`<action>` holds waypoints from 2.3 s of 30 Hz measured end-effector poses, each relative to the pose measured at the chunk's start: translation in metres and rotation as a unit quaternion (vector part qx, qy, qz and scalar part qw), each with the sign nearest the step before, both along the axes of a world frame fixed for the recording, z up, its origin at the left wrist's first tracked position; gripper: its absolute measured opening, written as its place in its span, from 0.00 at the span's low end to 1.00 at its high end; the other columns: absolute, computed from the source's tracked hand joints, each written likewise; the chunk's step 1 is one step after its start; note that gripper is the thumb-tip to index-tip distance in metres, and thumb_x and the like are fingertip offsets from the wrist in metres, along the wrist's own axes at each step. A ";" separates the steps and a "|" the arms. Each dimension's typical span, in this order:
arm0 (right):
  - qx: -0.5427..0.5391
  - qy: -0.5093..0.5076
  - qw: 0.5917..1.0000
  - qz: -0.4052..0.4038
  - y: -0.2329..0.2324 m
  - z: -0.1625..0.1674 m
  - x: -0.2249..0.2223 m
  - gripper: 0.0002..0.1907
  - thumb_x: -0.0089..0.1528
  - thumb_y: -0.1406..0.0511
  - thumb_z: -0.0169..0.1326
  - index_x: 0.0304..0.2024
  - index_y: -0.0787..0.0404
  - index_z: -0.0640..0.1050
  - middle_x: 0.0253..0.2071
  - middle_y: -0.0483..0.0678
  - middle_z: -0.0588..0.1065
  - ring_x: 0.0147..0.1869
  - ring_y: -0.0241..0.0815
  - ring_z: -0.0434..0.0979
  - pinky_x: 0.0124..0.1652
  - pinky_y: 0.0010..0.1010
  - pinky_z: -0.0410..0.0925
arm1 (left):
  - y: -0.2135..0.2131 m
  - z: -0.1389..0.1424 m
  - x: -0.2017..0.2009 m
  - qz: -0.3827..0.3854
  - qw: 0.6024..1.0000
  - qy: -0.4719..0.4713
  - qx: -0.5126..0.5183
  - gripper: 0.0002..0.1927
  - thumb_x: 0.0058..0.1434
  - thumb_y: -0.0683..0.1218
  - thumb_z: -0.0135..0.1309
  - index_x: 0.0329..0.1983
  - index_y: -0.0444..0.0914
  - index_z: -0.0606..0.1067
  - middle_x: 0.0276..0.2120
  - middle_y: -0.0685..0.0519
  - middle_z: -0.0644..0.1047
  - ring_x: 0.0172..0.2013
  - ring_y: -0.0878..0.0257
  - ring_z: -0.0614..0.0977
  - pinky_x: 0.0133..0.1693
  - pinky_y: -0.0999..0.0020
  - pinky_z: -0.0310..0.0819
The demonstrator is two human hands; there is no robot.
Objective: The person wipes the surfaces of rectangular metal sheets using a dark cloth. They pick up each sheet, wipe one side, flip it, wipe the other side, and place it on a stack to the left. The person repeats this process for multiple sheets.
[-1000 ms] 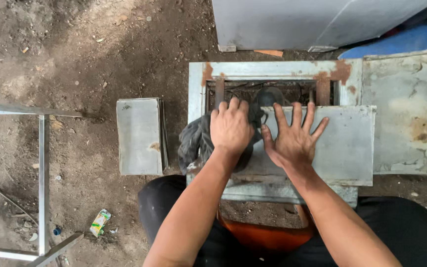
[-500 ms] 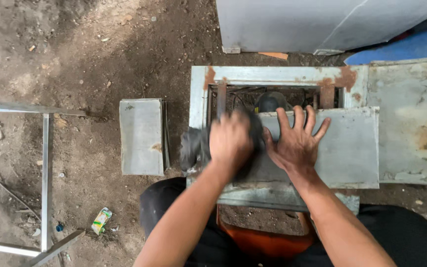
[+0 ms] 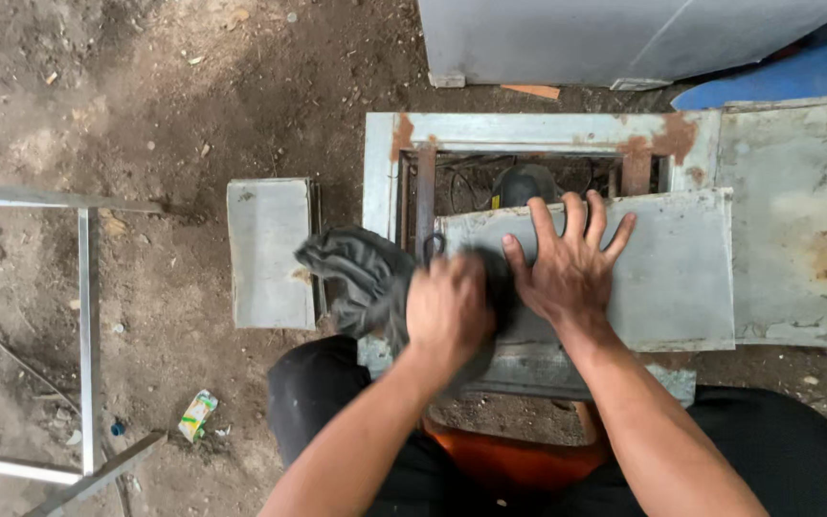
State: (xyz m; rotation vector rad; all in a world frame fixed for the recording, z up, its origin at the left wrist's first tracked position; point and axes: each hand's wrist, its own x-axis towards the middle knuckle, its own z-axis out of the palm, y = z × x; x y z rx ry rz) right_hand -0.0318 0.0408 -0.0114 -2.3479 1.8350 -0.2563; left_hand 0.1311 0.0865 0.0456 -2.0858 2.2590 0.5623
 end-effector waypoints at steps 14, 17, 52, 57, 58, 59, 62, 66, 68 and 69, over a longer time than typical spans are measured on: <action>-0.023 -0.008 1.000 -0.019 0.003 0.004 0.003 0.31 0.71 0.43 0.43 0.66 0.54 0.73 0.67 0.60 0.63 0.77 0.65 0.52 0.68 0.77 0.38 | 0.039 0.013 -0.008 -0.036 0.997 -0.014 0.073 0.18 0.52 0.48 0.56 0.46 0.39 0.76 0.46 0.46 0.76 0.46 0.49 0.77 0.43 0.54 0.69; -0.018 -0.006 1.000 -0.006 0.002 0.001 0.002 0.31 0.71 0.44 0.43 0.66 0.55 0.73 0.66 0.62 0.63 0.77 0.66 0.52 0.67 0.78 0.38 | -0.028 -0.004 0.012 0.029 0.998 -0.058 0.017 0.15 0.57 0.47 0.55 0.46 0.39 0.76 0.45 0.48 0.77 0.46 0.52 0.79 0.45 0.55 0.71; 0.074 -0.012 0.981 0.180 -0.007 0.025 -0.062 0.45 0.58 0.33 0.40 0.73 0.41 0.61 0.79 0.55 0.45 0.81 0.61 0.38 0.71 0.68 0.31 | 0.097 0.090 0.071 0.158 0.963 0.161 0.144 0.30 0.51 0.63 0.64 0.53 0.44 0.79 0.43 0.50 0.81 0.44 0.56 0.84 0.47 0.60 0.78; 0.127 0.045 0.984 -0.116 0.010 0.011 -0.074 0.49 0.61 0.30 0.31 0.78 0.41 0.49 0.79 0.58 0.32 0.79 0.73 0.27 0.66 0.73 0.28 | 0.058 0.092 0.048 0.021 0.996 0.047 -0.069 0.26 0.59 0.61 0.60 0.54 0.43 0.78 0.43 0.45 0.80 0.48 0.48 0.78 0.48 0.48 0.68; 0.118 0.037 0.984 -0.129 0.011 0.009 -0.072 0.49 0.61 0.30 0.31 0.78 0.41 0.49 0.79 0.58 0.32 0.80 0.73 0.28 0.67 0.72 0.28 | 0.052 0.080 0.027 -0.014 0.995 0.052 -0.088 0.22 0.62 0.59 0.58 0.55 0.44 0.78 0.44 0.45 0.79 0.49 0.47 0.77 0.48 0.46 0.66; 0.110 0.028 0.983 -0.141 0.010 0.007 -0.070 0.49 0.61 0.30 0.31 0.78 0.41 0.49 0.79 0.58 0.32 0.80 0.72 0.28 0.68 0.72 0.28 | 0.048 0.066 0.006 -0.057 0.994 0.054 -0.078 0.20 0.58 0.56 0.57 0.52 0.46 0.78 0.49 0.46 0.78 0.51 0.50 0.75 0.49 0.48 0.66; 0.103 0.021 0.982 -0.158 0.007 0.006 -0.067 0.48 0.62 0.31 0.32 0.78 0.42 0.49 0.80 0.59 0.33 0.81 0.72 0.29 0.69 0.72 0.29 | 0.059 0.029 -0.048 -0.165 0.983 -0.011 -0.075 0.15 0.62 0.48 0.53 0.52 0.49 0.77 0.47 0.53 0.76 0.53 0.56 0.74 0.54 0.48 0.67; 0.105 0.021 0.984 -0.143 0.003 0.006 -0.071 0.48 0.62 0.31 0.33 0.79 0.43 0.50 0.80 0.60 0.35 0.81 0.72 0.29 0.70 0.72 0.29 | 0.088 0.000 -0.064 -0.212 0.977 0.016 -0.025 0.13 0.59 0.47 0.52 0.48 0.43 0.76 0.45 0.53 0.76 0.56 0.55 0.73 0.59 0.46 0.65; 0.096 0.026 0.987 -0.127 0.003 0.005 -0.073 0.48 0.64 0.31 0.33 0.80 0.45 0.51 0.80 0.63 0.35 0.80 0.75 0.29 0.69 0.73 0.29 | 0.073 -0.014 -0.055 -0.180 0.983 0.040 -0.012 0.17 0.54 0.45 0.52 0.48 0.42 0.76 0.45 0.52 0.76 0.54 0.54 0.74 0.53 0.44 0.65; 0.090 0.028 0.988 -0.119 0.003 0.003 -0.074 0.48 0.65 0.31 0.34 0.80 0.46 0.51 0.80 0.65 0.35 0.80 0.77 0.29 0.69 0.74 0.29 | 0.051 -0.024 -0.055 -0.161 0.985 0.020 -0.059 0.17 0.54 0.44 0.51 0.48 0.41 0.76 0.45 0.51 0.77 0.51 0.55 0.75 0.52 0.43 0.64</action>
